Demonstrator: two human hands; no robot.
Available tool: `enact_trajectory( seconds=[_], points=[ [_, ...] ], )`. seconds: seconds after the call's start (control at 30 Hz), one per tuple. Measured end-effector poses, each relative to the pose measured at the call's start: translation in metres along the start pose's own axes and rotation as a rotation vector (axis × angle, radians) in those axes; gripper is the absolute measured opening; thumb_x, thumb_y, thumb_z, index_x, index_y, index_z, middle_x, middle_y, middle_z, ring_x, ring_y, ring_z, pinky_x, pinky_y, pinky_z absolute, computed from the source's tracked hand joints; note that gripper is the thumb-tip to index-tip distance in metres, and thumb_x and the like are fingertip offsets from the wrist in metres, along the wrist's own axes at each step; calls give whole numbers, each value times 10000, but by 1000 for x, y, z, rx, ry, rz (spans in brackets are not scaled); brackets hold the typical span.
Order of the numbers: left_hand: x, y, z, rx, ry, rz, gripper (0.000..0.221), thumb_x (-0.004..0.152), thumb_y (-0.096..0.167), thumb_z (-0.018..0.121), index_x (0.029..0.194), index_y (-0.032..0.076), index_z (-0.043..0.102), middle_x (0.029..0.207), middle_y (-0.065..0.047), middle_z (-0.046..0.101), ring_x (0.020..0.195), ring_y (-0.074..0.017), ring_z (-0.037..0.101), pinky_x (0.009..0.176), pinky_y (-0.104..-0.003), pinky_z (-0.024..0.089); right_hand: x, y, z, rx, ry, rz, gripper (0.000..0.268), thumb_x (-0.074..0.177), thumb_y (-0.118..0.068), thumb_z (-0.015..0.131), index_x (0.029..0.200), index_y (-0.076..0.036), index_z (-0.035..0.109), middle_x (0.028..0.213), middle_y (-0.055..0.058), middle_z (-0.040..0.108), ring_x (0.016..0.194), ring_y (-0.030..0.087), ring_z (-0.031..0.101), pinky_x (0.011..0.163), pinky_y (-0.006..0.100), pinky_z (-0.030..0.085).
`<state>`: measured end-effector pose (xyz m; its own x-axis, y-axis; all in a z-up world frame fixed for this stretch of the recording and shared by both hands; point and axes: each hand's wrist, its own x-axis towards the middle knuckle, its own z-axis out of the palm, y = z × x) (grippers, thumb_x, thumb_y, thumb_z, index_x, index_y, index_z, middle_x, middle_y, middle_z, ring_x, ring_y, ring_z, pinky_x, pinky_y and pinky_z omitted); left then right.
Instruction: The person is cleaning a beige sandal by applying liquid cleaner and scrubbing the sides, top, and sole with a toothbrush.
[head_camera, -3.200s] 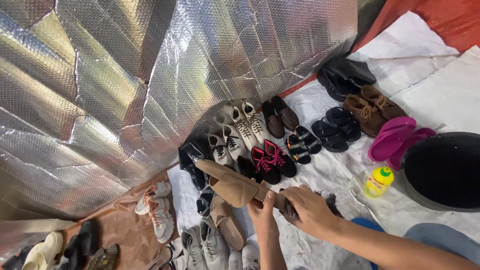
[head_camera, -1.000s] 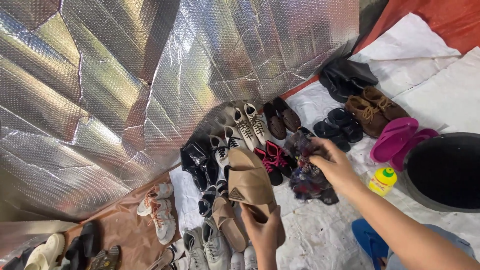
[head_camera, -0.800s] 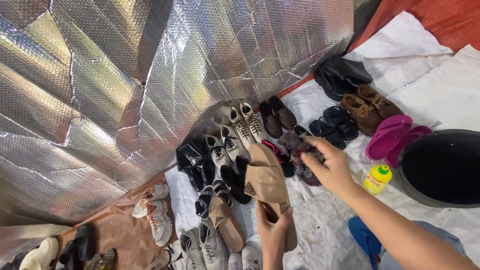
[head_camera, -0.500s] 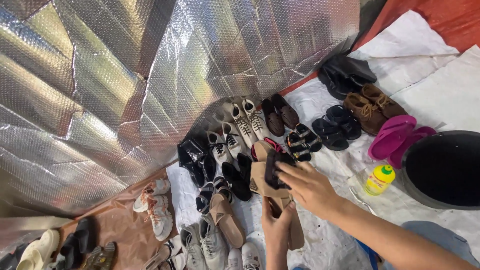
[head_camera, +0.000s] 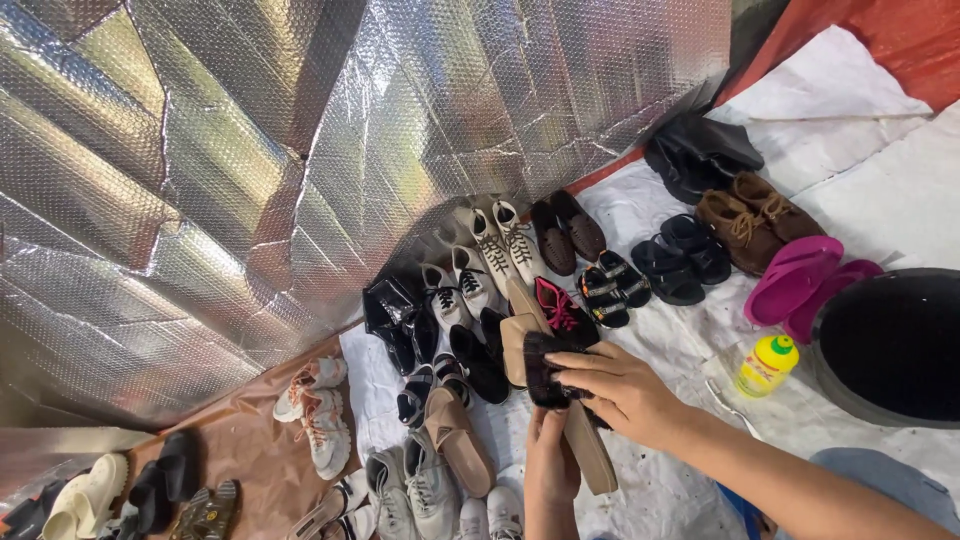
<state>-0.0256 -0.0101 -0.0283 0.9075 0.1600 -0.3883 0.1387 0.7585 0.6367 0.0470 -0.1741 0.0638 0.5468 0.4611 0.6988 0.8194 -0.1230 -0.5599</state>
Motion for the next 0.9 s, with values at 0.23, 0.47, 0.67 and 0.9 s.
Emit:
enact_trajectory(
  seconds=[0.23, 0.47, 0.67, 0.9],
  points=[
    [-15, 37, 28, -124, -69, 90, 609, 1005, 373, 486, 1469, -11, 573, 1257, -247, 694, 1087, -348, 665, 934, -463, 526, 1, -7, -14, 420, -225, 189, 478, 724, 107, 758, 1165, -72, 808, 1174, 24, 857, 950, 184, 791, 802, 313, 633],
    [-29, 42, 19, -218, -157, 88, 656, 1044, 492, 471, 1504, 35, 566, 1242, -258, 728, 1051, -347, 720, 856, -462, 582, 2, 26, -32, 269, -101, 615, 326, 850, -112, 808, 1174, -130, 844, 997, -13, 909, 733, 86, 758, 693, 228, 568],
    [-25, 9, 9, 128, -55, -118, 647, 1009, 389, 533, 1409, -110, 632, 1179, -293, 738, 963, -309, 690, 828, -395, 549, 12, -7, -8, -20, 113, 184, 312, 885, -126, 764, 1194, -86, 766, 1294, 81, 730, 1073, 223, 726, 906, 332, 599],
    [-8, -18, -29, 479, -368, -137, 687, 858, 302, 742, 1416, -82, 630, 1295, -207, 741, 1164, -261, 657, 1057, -359, 488, 28, 22, -24, -134, 387, 252, 268, 895, -32, 769, 1160, -55, 741, 1113, 76, 748, 762, 164, 682, 627, 268, 536]
  ],
)
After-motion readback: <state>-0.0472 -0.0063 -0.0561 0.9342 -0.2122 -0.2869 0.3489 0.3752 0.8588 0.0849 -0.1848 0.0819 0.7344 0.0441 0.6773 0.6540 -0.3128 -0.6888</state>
